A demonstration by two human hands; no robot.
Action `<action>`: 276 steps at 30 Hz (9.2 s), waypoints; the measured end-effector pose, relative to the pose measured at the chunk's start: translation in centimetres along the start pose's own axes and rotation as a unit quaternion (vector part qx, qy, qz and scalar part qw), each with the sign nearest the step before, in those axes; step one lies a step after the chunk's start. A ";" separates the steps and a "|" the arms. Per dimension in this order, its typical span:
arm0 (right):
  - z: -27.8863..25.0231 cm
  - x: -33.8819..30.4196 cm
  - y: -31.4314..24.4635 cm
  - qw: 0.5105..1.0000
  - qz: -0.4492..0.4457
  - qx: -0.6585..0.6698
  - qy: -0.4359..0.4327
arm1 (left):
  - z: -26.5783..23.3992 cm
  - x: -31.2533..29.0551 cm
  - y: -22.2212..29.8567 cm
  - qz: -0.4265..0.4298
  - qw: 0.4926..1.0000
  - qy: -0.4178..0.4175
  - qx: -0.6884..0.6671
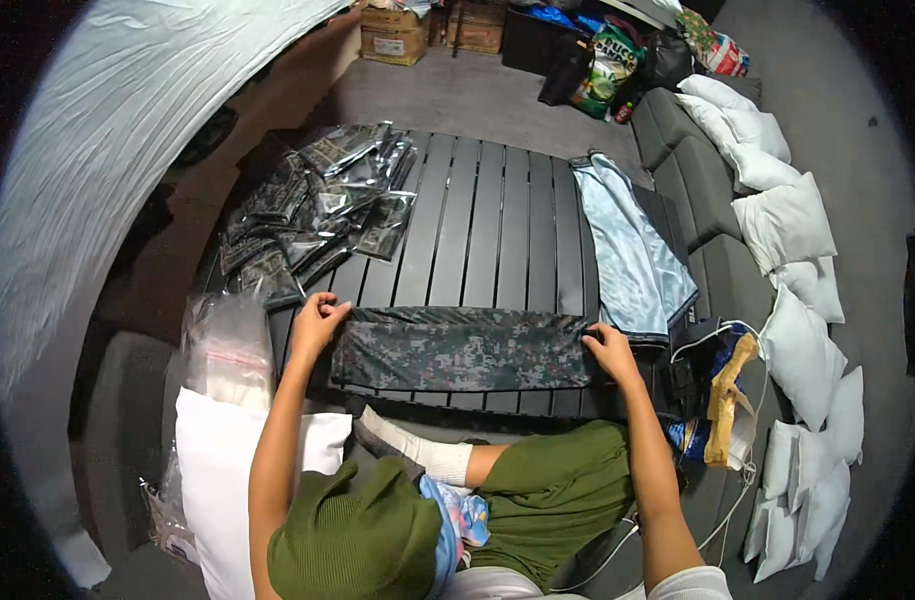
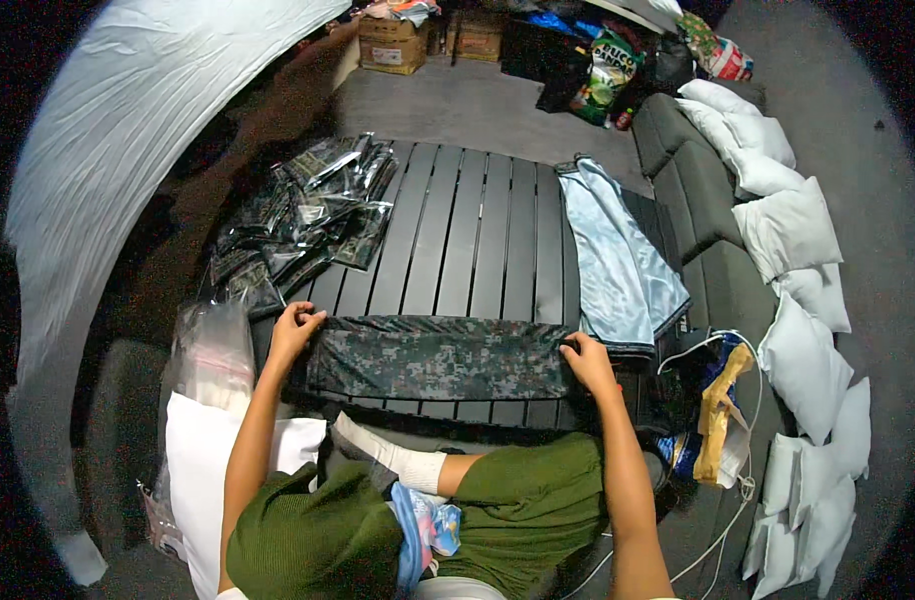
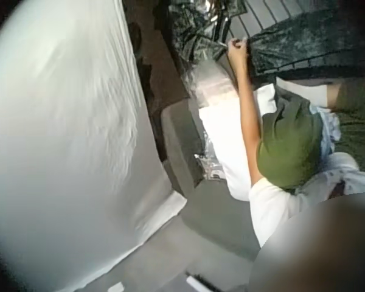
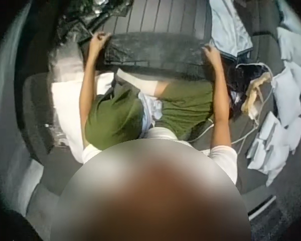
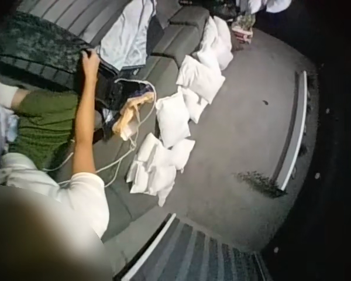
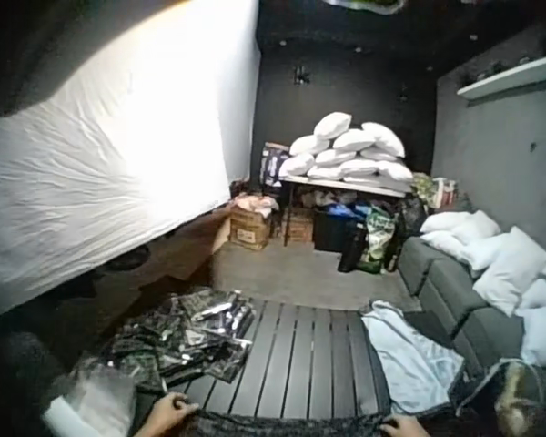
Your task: Folding a neck gaiter and sealing it in a plastic bag.
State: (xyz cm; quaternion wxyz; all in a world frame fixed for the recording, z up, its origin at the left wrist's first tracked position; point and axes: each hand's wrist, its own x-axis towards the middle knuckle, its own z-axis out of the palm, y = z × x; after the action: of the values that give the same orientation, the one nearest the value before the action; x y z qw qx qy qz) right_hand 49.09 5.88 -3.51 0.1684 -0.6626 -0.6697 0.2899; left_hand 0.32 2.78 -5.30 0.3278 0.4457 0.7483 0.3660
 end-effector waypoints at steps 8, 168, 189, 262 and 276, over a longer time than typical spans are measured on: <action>0.2 0.1 0.9 0.999 0.006 -0.034 0.011 | -0.7 0.6 -2.4 0.044 0.996 0.073 0.023; 3.3 3.3 -2.9 0.998 0.042 -0.049 0.018 | 10.8 -8.7 9.6 0.142 0.940 -0.271 -0.154; 1.2 -1.9 -11.6 0.870 -0.056 0.474 -0.125 | -3.4 -6.2 0.2 -0.191 0.835 -0.228 -0.463; 7.6 -4.3 -10.6 0.896 -0.346 -0.204 -0.191 | 7.7 -10.8 2.1 0.572 0.690 -0.233 0.378; 9.5 -3.1 -11.9 0.871 -0.444 -0.028 -0.207 | 5.7 -10.8 2.2 0.221 0.899 -0.376 -0.033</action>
State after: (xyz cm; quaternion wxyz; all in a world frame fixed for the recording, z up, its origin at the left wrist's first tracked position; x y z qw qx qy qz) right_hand 34.09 1.84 -3.10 0.1183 -0.2242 -0.9209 0.2961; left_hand 10.13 -4.79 -4.63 0.5098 0.6928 0.4396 0.2585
